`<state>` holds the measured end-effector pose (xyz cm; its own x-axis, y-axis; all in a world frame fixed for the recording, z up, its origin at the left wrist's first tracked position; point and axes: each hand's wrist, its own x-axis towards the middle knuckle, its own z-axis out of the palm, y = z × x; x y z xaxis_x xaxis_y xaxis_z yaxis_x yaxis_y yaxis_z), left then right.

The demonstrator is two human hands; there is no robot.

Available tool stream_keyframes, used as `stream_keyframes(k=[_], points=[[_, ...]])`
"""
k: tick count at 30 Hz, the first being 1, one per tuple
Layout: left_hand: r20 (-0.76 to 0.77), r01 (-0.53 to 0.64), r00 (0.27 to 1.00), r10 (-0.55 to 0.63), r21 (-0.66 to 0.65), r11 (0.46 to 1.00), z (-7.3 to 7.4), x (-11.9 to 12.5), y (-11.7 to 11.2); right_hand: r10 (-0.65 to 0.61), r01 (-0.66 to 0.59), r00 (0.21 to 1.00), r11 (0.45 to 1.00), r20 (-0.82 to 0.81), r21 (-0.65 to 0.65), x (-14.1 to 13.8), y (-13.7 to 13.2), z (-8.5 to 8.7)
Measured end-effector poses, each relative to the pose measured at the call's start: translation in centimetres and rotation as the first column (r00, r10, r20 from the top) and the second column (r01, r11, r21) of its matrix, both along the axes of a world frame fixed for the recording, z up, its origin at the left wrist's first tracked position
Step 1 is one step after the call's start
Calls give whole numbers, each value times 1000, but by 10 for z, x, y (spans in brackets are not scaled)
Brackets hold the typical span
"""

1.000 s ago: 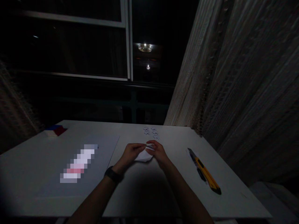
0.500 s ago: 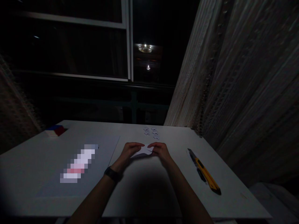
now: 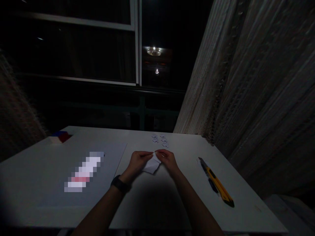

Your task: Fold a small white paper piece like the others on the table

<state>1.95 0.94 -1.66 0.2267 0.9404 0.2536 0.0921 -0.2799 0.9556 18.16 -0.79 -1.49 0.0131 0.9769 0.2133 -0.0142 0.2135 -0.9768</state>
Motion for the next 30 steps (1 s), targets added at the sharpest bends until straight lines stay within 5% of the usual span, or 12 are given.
stream_keyframes(k=[4,15,26,30], points=[[-31,39,999,-39,10,999,-2,3,-1,-99,100,990,995,103,1,-2,5,-10],[23,47,999,-45,-111,993,1,3,-3,-121,112,991,984,-57,-141,-1,1,-5],[93,121,991,-96,-322,939,2,-1,-4,-112,120,990,988,84,-98,-1,1,-6],[57,45,998,-31,-272,961,-2,2,-3,-93,99,986,994,136,-38,1,3,-8]])
